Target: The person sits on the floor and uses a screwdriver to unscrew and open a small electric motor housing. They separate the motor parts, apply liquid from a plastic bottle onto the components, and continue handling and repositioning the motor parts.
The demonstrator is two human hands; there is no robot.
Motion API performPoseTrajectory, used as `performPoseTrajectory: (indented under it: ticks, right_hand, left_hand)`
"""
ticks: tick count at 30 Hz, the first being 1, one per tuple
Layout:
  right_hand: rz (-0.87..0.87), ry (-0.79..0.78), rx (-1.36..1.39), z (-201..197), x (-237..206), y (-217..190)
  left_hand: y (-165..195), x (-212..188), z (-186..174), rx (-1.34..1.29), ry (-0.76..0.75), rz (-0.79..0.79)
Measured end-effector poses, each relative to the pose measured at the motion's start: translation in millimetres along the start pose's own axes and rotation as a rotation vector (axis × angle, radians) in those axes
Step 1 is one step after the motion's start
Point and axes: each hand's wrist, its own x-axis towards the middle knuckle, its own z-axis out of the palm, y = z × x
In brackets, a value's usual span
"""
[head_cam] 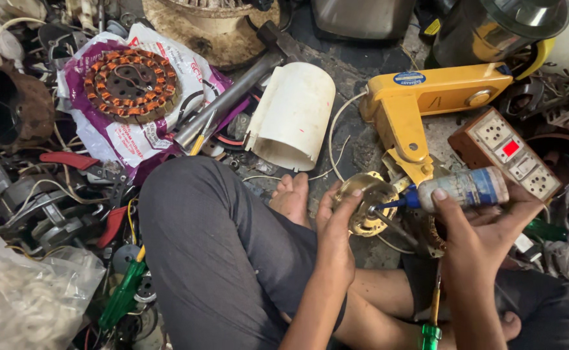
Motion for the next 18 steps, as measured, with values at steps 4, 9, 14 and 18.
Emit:
performPoseTrajectory:
  ticks: [4,9,14,18]
  right_hand:
    - [0.005,-0.013,-0.049,-6,-1,-2]
    - [-0.01,-0.025,-0.037,-4,-1,-10]
    - [0.046,-0.002,-0.099,1,-2,-18]
    - [0.119,0.009,-0.108,-1,-5,-20]
  left_hand:
    - [-3,1,-3,0.115,-0.033,0.123]
    - [-10,5,-7,0.16,-0.127,0.219]
    - [-13,9,-9,0.181,-0.147,0.244]
    - [-13,9,-9,0.197,-0.139,0.244]
